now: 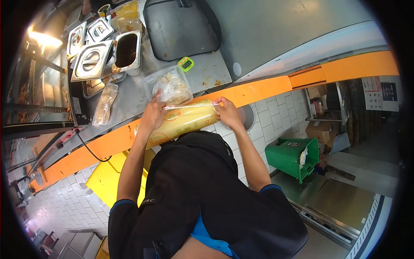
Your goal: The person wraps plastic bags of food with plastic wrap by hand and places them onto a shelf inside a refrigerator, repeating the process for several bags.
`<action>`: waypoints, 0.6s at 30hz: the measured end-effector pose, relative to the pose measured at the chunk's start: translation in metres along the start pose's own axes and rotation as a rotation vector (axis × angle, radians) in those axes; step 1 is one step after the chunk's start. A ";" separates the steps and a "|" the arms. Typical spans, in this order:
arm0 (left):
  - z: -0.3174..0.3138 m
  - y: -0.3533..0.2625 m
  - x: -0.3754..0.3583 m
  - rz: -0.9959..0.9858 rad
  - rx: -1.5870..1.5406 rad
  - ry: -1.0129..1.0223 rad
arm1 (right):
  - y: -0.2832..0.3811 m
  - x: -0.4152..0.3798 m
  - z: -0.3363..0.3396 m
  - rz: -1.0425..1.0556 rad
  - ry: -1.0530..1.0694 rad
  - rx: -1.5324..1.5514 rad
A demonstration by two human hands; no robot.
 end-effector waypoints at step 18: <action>0.043 -0.035 -0.024 -0.079 0.087 -0.082 | 0.124 0.025 0.028 0.403 0.298 -0.255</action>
Point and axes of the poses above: each hand's wrist, its own x-axis towards the middle knuckle, its own z-axis out of the back of the hand, y = z × x, the point moved 8 cm from there along x, towards the middle knuckle, and after that the axes turned 4 degrees about x, right-handed, at the moved point
